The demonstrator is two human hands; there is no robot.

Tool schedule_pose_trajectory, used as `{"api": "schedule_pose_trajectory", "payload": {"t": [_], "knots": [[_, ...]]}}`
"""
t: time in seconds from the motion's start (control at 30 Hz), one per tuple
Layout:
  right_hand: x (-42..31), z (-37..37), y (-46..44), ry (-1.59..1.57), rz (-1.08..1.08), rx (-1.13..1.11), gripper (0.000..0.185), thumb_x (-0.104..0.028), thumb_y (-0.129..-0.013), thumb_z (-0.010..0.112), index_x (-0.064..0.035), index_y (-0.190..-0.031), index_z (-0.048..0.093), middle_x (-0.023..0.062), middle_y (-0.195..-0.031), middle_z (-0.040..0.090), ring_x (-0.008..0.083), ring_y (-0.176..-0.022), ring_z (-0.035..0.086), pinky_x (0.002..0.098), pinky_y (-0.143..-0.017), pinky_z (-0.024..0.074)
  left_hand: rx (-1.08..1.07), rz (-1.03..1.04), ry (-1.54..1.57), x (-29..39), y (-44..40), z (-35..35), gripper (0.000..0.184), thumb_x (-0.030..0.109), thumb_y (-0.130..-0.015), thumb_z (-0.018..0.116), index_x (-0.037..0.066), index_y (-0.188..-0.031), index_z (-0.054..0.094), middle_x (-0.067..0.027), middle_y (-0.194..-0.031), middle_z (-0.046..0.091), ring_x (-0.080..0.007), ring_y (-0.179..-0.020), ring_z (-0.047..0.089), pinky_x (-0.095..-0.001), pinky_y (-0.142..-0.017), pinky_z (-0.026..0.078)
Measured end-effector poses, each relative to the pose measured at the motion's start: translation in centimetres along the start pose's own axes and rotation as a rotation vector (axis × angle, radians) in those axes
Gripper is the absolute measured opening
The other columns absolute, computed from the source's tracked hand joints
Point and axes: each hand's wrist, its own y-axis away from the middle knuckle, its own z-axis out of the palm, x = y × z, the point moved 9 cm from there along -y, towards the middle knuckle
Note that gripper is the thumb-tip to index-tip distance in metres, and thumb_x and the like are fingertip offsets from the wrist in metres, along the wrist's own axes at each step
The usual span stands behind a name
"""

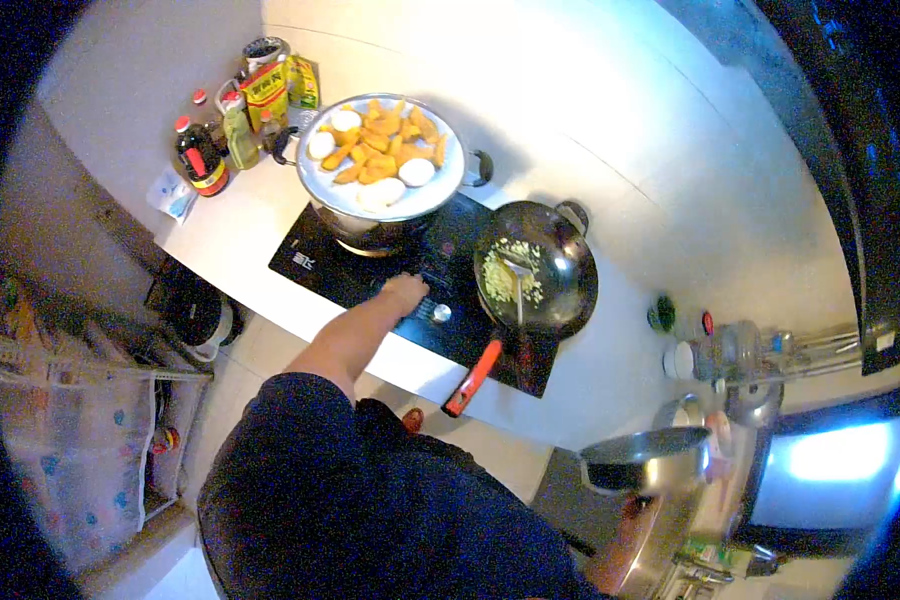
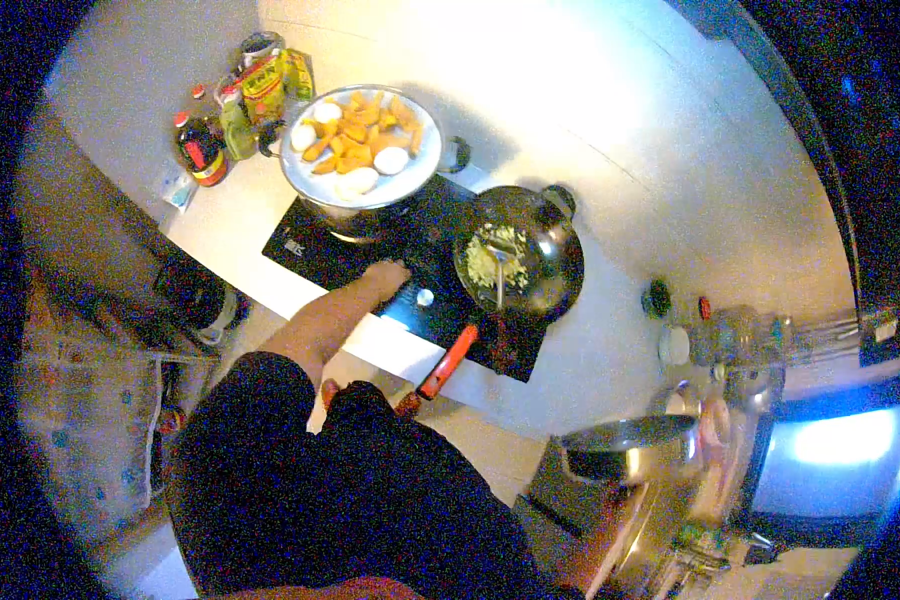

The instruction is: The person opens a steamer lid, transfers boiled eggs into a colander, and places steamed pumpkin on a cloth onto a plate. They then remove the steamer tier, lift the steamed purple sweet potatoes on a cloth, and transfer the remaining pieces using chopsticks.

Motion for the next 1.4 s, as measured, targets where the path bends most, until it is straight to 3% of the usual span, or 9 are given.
{"api": "schedule_pose_trajectory", "payload": {"t": [0.23, 0.33, 0.4, 0.47, 0.63, 0.9, 1.03, 1.13, 1.4], "knots": [[1.5, 0.6, -2.2, -0.023, 0.177, -0.066, 0.028, -0.032, -0.078, 0.061, -0.0117, -0.096, 0.055, 0.0018, -0.083, 0.057, 0.0157, -0.071, 0.055, 0.0268, -0.058, 0.0447, 0.107, 0.217, -0.104, 0.4, 1.0, 1.7, 0.023, 0.011, -0.074, 0.048, 0.005, -0.094, 0.058, -0.0113, -0.096, 0.054, -0.0284, -0.094, 0.052, -0.0396, -0.080, 0.046], [-5.3, 7.2, 3.3, 1.004, -0.658, -0.069, 0.026, -0.027, -0.078, 0.060, -0.0067, -0.093, 0.057, 0.0033, -0.078, 0.058, 0.0160, -0.070, 0.055, 0.0291, -0.059, 0.0446, 0.313, 0.200, -0.057, 0.8, 3.0, -1.6, 0.027, 0.011, -0.071, 0.051, 0.004, -0.097, 0.057, -0.0125, -0.103, 0.053, -0.0307, -0.101, 0.049, -0.0398, -0.087, 0.041], [-3.0, 6.9, 2.4, 0.271, -0.122, -0.055, 0.023, -0.022, -0.078, 0.057, 0.0000, -0.086, 0.059, 0.0055, -0.077, 0.058, 0.0168, -0.070, 0.054, 0.0297, -0.061, 0.0444, 0.482, 0.177, 0.063, 1.1, 5.7, -4.4, 0.029, 0.009, -0.069, 0.054, 0.004, -0.098, 0.056, -0.0135, -0.105, 0.053, -0.0322, -0.104, 0.048, -0.0396, -0.091, 0.038], [-1.7, 4.8, 0.4, 0.216, -0.131, 0.092, 0.026, -0.023, -0.077, 0.058, 0.0026, -0.083, 0.059, 0.0072, -0.077, 0.060, 0.0179, -0.072, 0.055, 0.0302, -0.061, 0.0444, 0.613, 0.117, 0.295, -0.1, 8.3, -5.5, 0.031, 0.006, -0.067, 0.056, 0.003, -0.098, 0.056, -0.0146, -0.106, 0.053, -0.0336, -0.107, 0.046, -0.0394, -0.095, 0.034], [-3.8, 5.6, 0.0, 1.003, -0.322, 0.364, 0.035, -0.022, -0.074, 0.061, 0.0058, -0.095, 0.060, 0.0112, -0.087, 0.063, 0.0174, -0.074, 0.058, 0.0281, -0.070, 0.0456, 0.701, -0.082, 0.460, -3.8, 16.1, -2.3, 0.029, 0.000, -0.067, 0.056, 0.004, -0.095, 0.057, -0.0157, -0.099, 0.056, -0.0323, -0.103, 0.048, -0.0397, -0.091, 0.037], [-2.2, 6.5, -1.5, 1.006, -0.444, 0.392, 0.029, -0.022, -0.073, 0.063, 0.0002, -0.092, 0.063, 0.0097, -0.076, 0.063, 0.0144, -0.065, 0.056, 0.0267, -0.055, 0.0461, 0.718, -0.181, 0.565, -7.7, 21.7, -0.7, 0.026, -0.001, -0.070, 0.054, 0.005, -0.095, 0.057, -0.0148, -0.098, 0.056, -0.0309, -0.098, 0.050, -0.0386, -0.087, 0.039], [0.5, 3.8, -2.4, 0.664, -0.312, 0.400, 0.025, -0.025, -0.077, 0.060, -0.0010, -0.082, 0.062, 0.0055, -0.061, 0.056, 0.0123, -0.046, 0.050, 0.0243, -0.037, 0.0389, 0.700, -0.192, 0.630, -9.6, 21.1, -1.6, 0.024, -0.002, -0.070, 0.054, 0.005, -0.093, 0.058, -0.0135, -0.096, 0.057, -0.0287, -0.096, 0.052, -0.0357, -0.084, 0.041], [2.1, 6.9, 1.7, -0.095, -0.120, 0.334, 0.027, -0.029, -0.079, 0.056, -0.0021, -0.081, 0.059, 0.0065, -0.062, 0.056, 0.0141, -0.045, 0.050, 0.0238, -0.036, 0.0390, 0.625, -0.206, 0.728, -10.5, 20.2, -1.5, 0.022, -0.002, -0.070, 0.055, 0.004, -0.091, 0.059, -0.0123, -0.094, 0.058, -0.0268, -0.092, 0.054, -0.0340, -0.081, 0.043], [14.2, 7.7, -0.4, -0.539, 0.240, 0.093, 0.034, -0.043, -0.083, 0.046, -0.0094, -0.083, 0.053, 0.0061, -0.064, 0.055, 0.0172, -0.049, 0.051, 0.0293, -0.042, 0.0425, 0.401, -0.061, 0.681, -8.3, 18.1, 0.6, 0.016, 0.003, -0.072, 0.056, 0.006, -0.087, 0.060, -0.0114, -0.091, 0.059, -0.0259, -0.086, 0.056, -0.0335, -0.075, 0.045]]}}
